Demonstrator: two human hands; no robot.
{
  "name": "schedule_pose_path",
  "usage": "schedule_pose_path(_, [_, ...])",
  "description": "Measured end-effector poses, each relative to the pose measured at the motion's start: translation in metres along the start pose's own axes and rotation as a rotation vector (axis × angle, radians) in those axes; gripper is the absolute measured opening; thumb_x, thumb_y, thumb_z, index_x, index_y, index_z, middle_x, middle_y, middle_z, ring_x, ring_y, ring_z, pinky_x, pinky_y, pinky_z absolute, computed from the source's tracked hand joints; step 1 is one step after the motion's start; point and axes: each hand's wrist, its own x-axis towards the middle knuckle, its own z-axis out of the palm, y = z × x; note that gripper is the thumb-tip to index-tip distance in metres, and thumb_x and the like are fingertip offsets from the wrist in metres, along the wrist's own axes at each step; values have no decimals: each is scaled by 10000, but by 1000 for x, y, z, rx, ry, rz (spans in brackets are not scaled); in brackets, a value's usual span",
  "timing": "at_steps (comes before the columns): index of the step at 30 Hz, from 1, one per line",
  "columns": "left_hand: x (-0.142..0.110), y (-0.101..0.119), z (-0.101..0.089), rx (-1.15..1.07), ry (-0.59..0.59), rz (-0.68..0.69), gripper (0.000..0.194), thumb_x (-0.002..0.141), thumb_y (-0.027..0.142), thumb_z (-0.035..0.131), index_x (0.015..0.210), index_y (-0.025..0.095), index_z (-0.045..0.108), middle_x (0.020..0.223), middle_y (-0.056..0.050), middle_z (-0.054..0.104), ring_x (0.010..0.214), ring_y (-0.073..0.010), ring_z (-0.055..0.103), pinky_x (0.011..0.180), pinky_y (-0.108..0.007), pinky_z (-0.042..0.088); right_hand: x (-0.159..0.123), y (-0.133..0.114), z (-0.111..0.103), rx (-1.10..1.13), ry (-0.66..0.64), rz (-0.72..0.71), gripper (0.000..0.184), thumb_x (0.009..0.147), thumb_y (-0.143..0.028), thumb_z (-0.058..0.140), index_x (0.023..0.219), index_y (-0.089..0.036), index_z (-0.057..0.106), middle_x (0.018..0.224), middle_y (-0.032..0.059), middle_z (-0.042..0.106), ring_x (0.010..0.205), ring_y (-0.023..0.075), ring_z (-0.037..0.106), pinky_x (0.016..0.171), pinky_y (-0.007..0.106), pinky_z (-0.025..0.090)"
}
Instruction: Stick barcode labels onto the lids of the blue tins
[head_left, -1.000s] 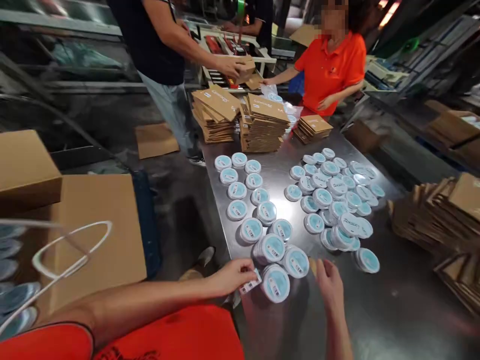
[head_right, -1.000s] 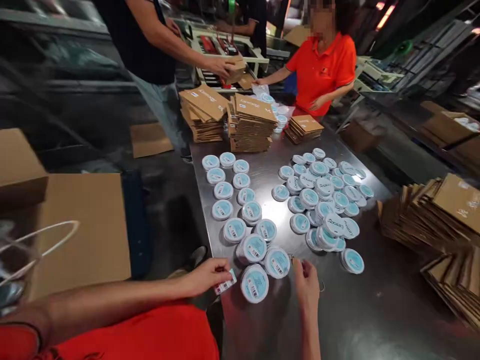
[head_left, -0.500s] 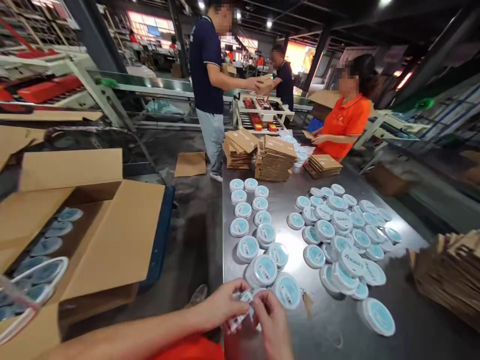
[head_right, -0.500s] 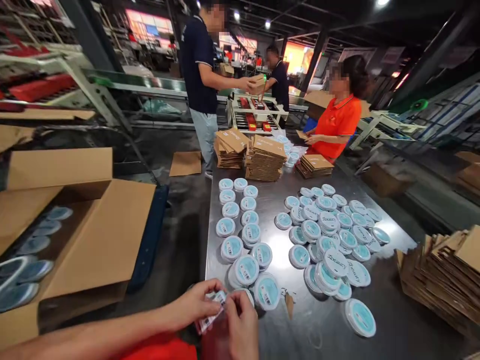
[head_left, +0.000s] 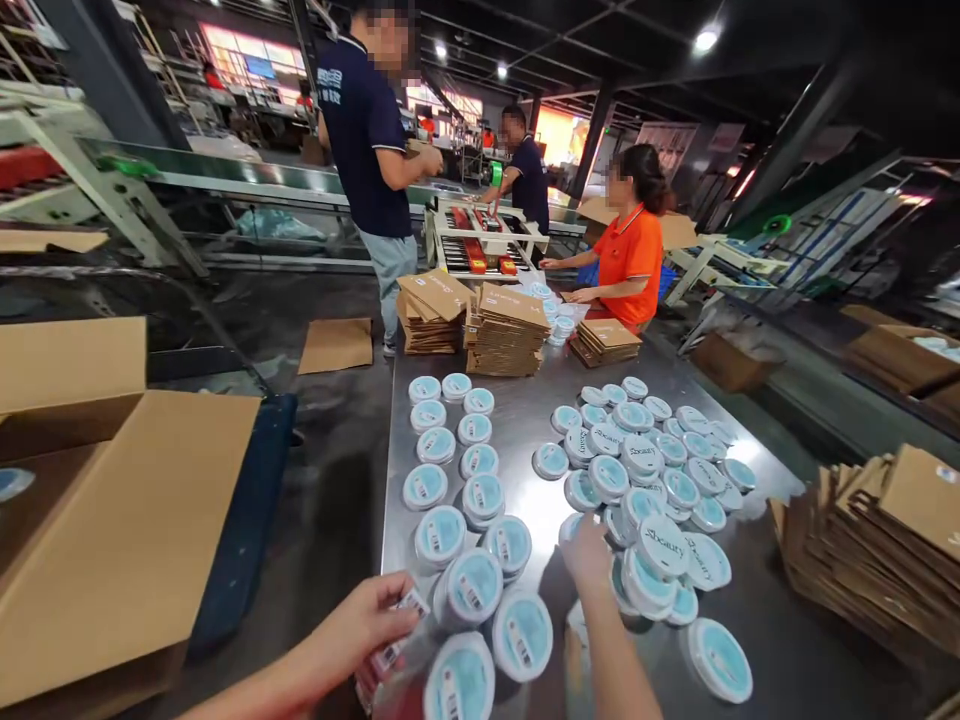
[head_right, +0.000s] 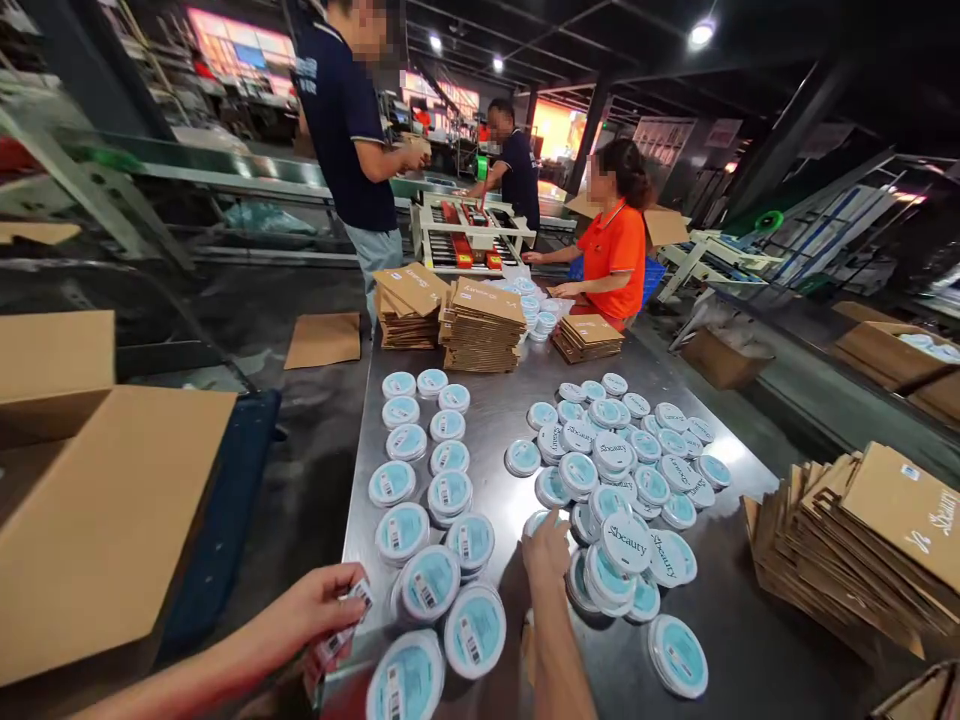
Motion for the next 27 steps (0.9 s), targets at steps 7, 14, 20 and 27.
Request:
schedule_pose_path(7, [76,72,65,15,-237,-17,392,708,447,741,911,217,496,815,5,693,554,-170,663,464,-243,436,2,10,18,-77,55,-85,655,813,-323,634,1424,-115,519,1326,285,613,1159,427,646,911,575,524])
schedule_pose_path(14, [177,85,124,134,-119,-203,258,795,342,720,929,172,579,528,44,568,386,-128,503,412,-228,355,9,13,5,188,191,-318,860,852,-484,573,1549,-65,292,1437,254,563,1314,367,568,1048,487,494])
schedule_pose_path(20, [195,79,119,136,-10,-146,265,802,371,719,741,191,535,464,79,466,351,-82,405,376,-209,233,57,25,-39,312,95,-427,790,852,-593,533,1499,-155,418,1510,173,529,1389,315,510,1090,445,477])
schedule_pose_path(27, [160,87,59,118,51,-66,359,718,478,760,763,209,526,534,67,534,388,-89,454,379,-213,237,133,24,-33,-11,233,-40,840,790,-653,565,1364,-39,567,1216,400,606,1185,549,566,851,730,424])
